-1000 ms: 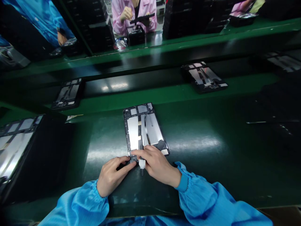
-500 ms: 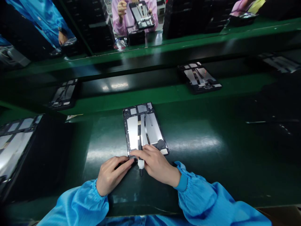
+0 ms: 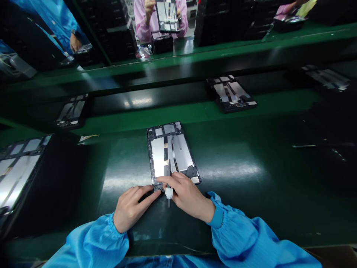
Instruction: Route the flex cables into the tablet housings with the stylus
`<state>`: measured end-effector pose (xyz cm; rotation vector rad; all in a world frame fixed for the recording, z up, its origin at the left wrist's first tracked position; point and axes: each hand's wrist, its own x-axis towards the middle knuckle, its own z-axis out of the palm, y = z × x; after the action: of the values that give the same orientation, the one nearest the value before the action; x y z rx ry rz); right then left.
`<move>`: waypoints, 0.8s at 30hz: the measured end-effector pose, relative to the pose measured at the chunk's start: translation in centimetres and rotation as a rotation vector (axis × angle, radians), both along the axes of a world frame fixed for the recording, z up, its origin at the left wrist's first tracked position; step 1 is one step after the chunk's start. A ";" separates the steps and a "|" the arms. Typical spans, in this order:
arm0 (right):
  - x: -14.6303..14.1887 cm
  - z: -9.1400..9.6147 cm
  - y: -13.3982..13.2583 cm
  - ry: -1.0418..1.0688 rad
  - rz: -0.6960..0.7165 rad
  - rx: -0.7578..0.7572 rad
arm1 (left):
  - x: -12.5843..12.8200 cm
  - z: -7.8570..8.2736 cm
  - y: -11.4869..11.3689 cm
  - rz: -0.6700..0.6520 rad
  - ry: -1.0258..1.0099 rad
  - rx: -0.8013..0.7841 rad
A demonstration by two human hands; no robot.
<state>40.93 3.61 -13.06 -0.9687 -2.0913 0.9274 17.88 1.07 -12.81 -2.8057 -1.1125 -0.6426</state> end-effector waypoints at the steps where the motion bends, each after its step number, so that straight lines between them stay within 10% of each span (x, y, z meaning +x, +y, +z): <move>1: 0.0 0.0 0.0 0.001 -0.004 -0.003 | 0.0 0.1 0.0 -0.004 0.017 0.015; 16: 2.3 1.2 -2.5 0.264 -0.140 -0.369 | 0.9 -0.4 -0.4 0.062 0.018 -0.071; 24: 1.9 1.1 -1.9 0.140 -0.129 -0.226 | 0.8 -0.6 -0.4 0.058 -0.007 -0.069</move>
<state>42.84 1.68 -11.99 -1.1051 -1.8138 1.1468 18.64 0.66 -13.41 -2.8180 -1.2353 -0.6208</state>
